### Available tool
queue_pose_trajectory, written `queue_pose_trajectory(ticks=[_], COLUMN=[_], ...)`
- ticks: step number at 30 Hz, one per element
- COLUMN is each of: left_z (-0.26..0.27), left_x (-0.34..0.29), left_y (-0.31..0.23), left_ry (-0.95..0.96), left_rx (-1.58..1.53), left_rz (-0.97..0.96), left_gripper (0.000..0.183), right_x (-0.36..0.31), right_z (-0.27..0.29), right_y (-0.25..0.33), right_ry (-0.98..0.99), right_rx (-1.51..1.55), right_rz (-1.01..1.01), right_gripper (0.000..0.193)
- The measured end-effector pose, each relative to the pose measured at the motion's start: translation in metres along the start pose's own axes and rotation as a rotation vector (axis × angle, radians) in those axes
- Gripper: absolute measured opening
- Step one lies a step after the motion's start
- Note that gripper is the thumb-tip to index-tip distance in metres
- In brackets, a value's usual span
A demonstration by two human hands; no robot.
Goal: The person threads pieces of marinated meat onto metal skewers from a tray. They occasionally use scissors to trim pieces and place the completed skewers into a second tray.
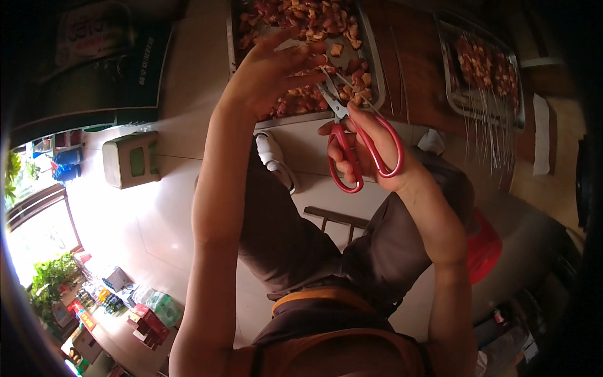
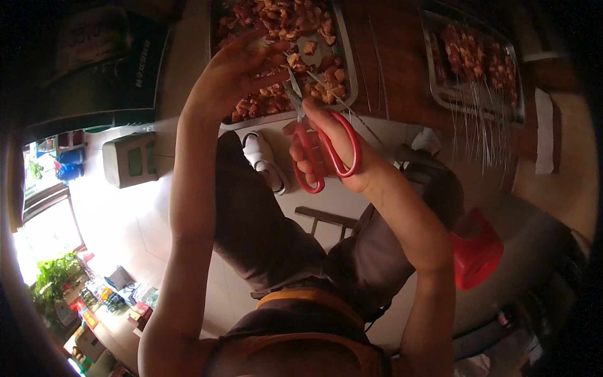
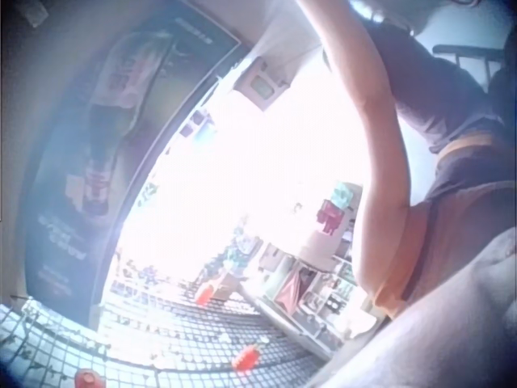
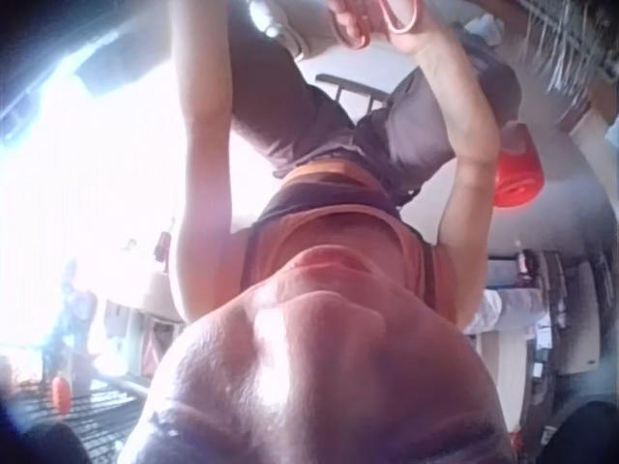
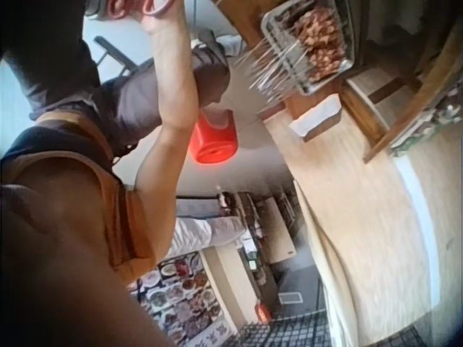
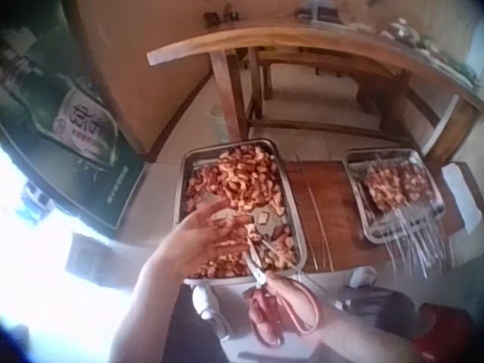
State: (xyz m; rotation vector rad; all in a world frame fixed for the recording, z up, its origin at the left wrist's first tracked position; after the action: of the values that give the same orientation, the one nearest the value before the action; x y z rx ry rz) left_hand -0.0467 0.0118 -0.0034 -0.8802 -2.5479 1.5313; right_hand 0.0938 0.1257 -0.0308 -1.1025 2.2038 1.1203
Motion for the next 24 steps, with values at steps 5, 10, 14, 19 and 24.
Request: queue_pose_trajectory(ticks=[5,10,14,19,24], left_z=[0.024,0.046,0.052,0.045,0.052], left_x=[0.007,0.014,0.024,0.015,0.007], left_y=[-0.009,-0.020,-0.011,-0.013,-0.030], left_ry=[-0.128,-0.282,-0.262,-0.288,-0.388], left_rx=[0.031,-0.008,0.000,0.089,0.483], left_rz=[-0.154,-0.290,-0.258,-0.242,-0.279], left_gripper=[0.048,0.043,0.046,0.040,0.050], right_x=[-0.016,-0.064,-0.031,-0.025,-0.045], right_z=[0.017,0.077,0.109,0.109,0.063], right_y=[0.022,0.119,0.122,0.115,0.096], right_ry=[-0.163,-1.049,-1.071,-1.210,-1.064], right_rx=[-0.237,-1.276,-1.575,-1.764,-1.623], right_rz=[0.166,0.838,0.761,0.534,0.998], right_gripper=[0.054,0.052,0.047,0.038,0.027])
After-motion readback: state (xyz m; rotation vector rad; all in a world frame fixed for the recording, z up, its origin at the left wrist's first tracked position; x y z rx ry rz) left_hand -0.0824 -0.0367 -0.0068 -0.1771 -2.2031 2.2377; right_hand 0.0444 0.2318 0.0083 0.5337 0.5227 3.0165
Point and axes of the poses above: each hand's wrist, its own x-axis towards the middle knuckle, its own z-axis out of the back of the hand, y = z × x, the point moved 8 cm from there along x, towards the middle knuckle, and after that the axes turned 1 degree about -x, right-handed, at the moved point
